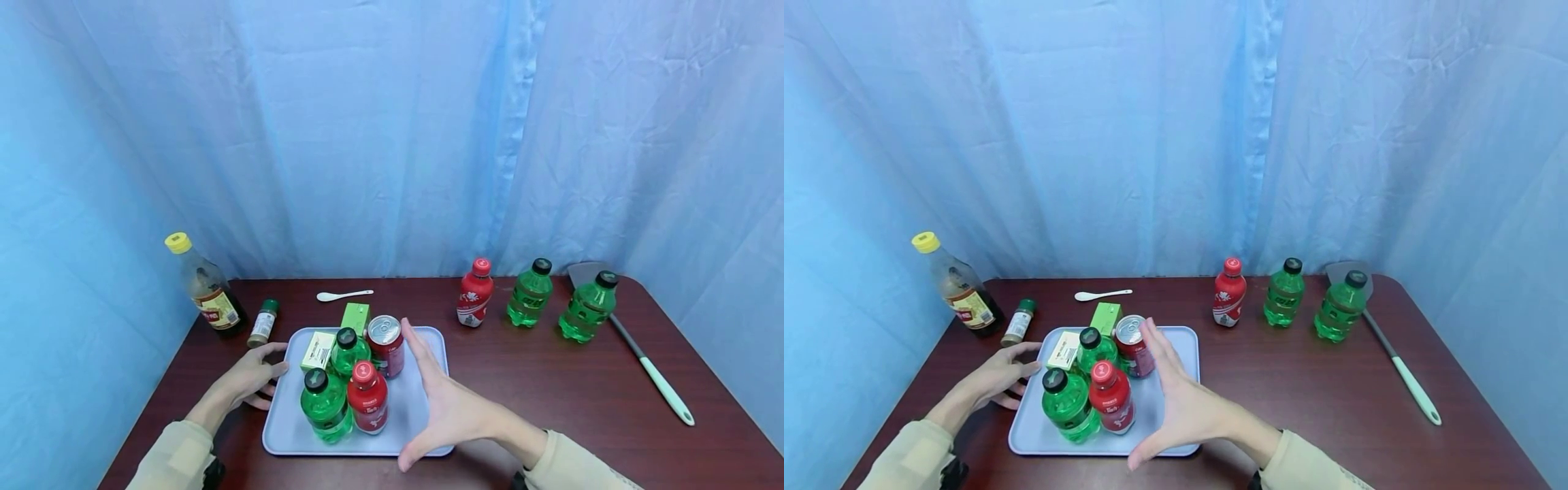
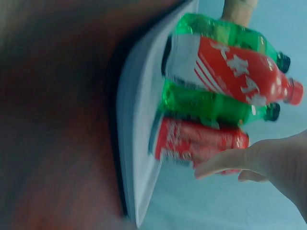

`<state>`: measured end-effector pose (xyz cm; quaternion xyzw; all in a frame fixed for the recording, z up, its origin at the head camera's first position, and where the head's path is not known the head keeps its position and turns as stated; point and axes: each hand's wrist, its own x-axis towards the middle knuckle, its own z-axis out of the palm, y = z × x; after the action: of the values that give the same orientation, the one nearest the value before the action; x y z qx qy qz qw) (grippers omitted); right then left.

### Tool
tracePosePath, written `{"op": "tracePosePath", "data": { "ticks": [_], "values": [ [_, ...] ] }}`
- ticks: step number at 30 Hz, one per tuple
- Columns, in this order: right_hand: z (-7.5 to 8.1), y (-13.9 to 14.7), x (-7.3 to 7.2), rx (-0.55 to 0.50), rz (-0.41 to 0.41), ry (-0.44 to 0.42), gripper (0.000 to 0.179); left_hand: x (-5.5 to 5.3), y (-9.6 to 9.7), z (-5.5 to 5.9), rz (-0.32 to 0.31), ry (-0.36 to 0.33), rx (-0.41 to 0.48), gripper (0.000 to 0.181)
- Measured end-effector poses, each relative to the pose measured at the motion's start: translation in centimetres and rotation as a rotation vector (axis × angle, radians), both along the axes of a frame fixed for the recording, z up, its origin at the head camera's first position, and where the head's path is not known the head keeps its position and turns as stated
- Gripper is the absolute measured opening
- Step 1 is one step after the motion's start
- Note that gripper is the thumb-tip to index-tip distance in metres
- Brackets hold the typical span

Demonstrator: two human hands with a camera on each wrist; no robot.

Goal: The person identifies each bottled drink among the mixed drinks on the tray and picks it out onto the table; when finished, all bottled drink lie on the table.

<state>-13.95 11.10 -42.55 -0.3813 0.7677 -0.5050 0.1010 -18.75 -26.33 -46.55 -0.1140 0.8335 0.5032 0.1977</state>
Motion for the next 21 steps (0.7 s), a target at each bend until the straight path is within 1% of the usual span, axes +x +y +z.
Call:
{"op": "tracePosePath", "data": {
  "ticks": [4,10,12,14,17,19,21],
  "values": [
    [-0.5,-1.1,0.2,-0.007,0.005,0.044,0.145,0.0,-0.1,0.0,-0.002,0.003,0.003,0.052],
    [-1.1,-2.5,0.7,-0.027,-0.097,0.087,0.133,0.0,0.0,0.1,-0.006,0.008,-0.007,0.051],
    [-1.4,-2.8,1.0,-0.029,-0.124,0.087,0.131,0.1,0.0,0.1,-0.005,0.006,-0.011,0.051],
    [-1.6,-3.1,1.3,-0.041,-0.121,0.063,0.127,0.1,0.0,0.1,-0.004,0.000,-0.013,0.051],
    [-2.3,-3.5,1.6,-0.060,-0.076,-0.004,0.117,0.1,0.0,0.2,-0.004,-0.005,-0.010,0.052],
    [-2.9,-3.7,1.7,-0.045,-0.054,-0.034,0.107,0.1,0.0,0.2,-0.004,-0.006,-0.011,0.052],
    [-3.5,-3.8,1.8,-0.017,-0.050,-0.050,0.100,0.1,0.1,0.2,-0.006,-0.006,-0.012,0.052]
  ]
}}
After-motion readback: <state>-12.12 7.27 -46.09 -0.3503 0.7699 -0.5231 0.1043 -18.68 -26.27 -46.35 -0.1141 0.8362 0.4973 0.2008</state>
